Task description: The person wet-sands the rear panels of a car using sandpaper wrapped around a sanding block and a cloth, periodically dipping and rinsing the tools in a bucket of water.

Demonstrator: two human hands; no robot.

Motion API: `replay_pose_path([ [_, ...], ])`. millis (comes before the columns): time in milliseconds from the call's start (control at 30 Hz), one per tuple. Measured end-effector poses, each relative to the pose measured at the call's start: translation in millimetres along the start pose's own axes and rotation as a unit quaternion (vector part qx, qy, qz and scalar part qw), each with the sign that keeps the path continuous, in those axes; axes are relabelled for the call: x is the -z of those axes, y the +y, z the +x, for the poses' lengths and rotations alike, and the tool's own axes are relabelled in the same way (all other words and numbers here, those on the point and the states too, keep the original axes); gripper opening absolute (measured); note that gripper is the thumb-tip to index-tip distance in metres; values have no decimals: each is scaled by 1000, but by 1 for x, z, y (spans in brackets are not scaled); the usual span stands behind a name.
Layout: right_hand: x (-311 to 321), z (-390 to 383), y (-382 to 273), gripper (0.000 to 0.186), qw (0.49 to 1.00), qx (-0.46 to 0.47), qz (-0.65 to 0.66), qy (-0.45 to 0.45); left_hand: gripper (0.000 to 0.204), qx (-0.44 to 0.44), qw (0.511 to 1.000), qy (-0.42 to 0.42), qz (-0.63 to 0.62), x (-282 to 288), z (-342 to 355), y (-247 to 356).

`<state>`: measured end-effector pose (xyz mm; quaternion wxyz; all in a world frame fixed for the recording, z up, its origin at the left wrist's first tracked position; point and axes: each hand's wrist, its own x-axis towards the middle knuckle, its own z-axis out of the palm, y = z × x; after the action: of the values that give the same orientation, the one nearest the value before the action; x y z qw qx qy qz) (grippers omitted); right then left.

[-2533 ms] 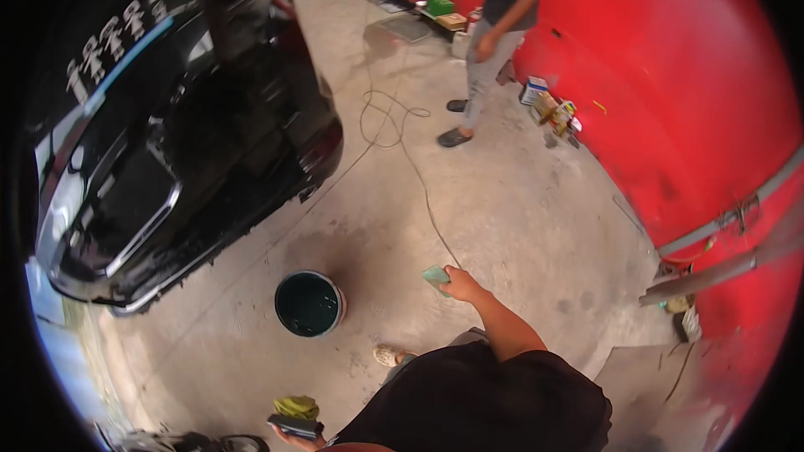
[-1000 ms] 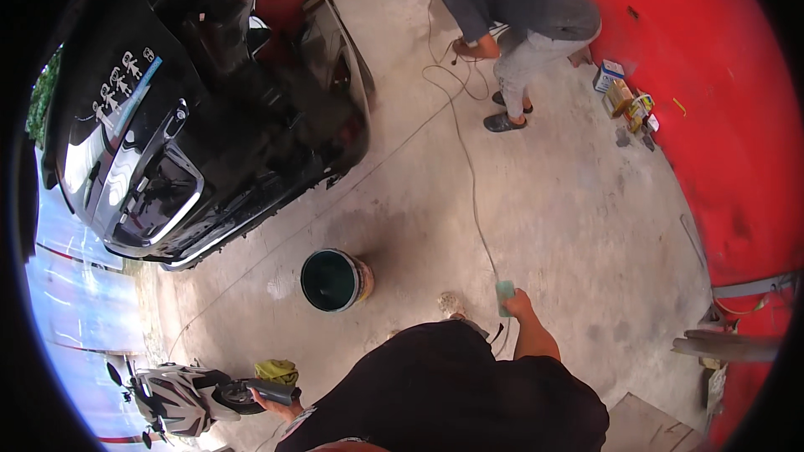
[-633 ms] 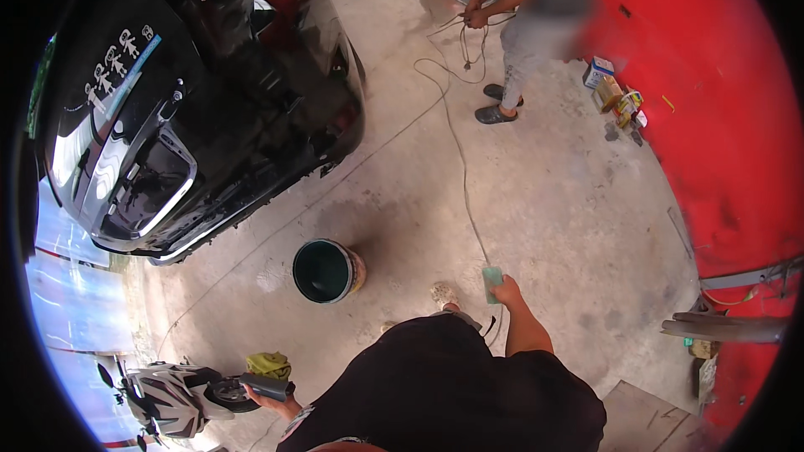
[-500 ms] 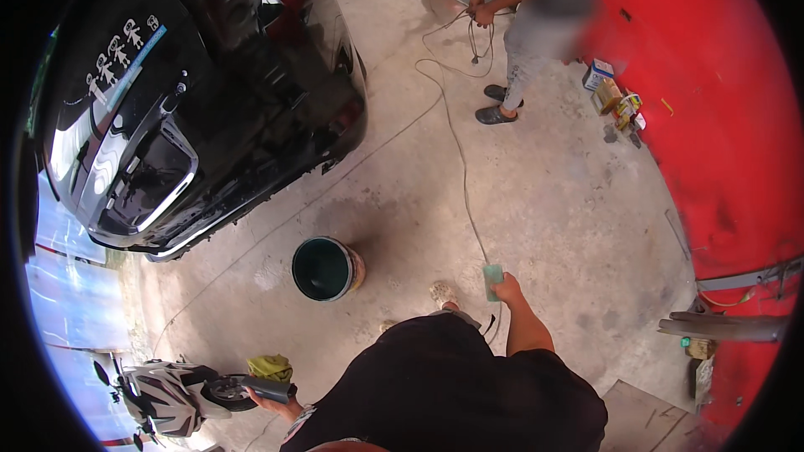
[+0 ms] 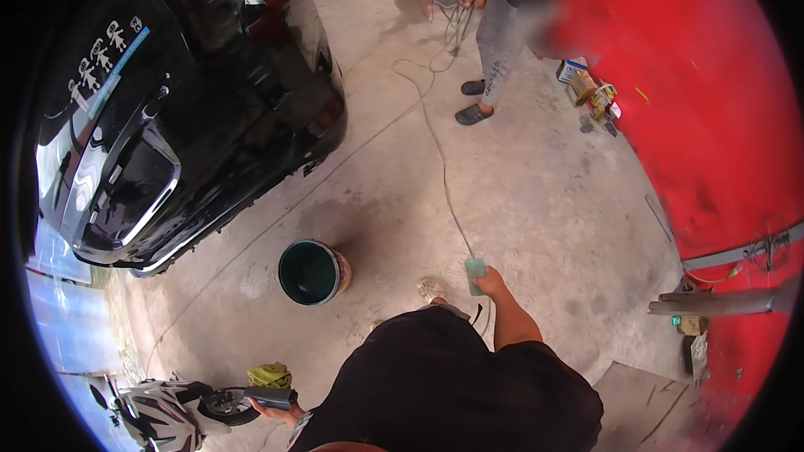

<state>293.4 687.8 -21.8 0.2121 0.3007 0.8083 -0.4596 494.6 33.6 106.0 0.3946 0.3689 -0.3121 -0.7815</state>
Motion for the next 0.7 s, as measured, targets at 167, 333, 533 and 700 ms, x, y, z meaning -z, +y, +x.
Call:
replay_pose_path([
  [167, -7, -3, -1, 43, 999, -17, 31, 6, 55, -31, 998, -44, 24, -21, 0, 3],
  [333, -21, -7, 8, 40, 997, -56, 56, 10, 55, -17, 998, -51, 29, -48, -8, 12],
  [533, -23, -16, 17, 40, 995, -65, 74, -7, 55, -3, 999, -51, 15, -62, -9, 15],
  [700, -18, -7, 22, 41, 999, -28, 36, -8, 56, -2, 999, -36, 12, -61, -9, 11],
])
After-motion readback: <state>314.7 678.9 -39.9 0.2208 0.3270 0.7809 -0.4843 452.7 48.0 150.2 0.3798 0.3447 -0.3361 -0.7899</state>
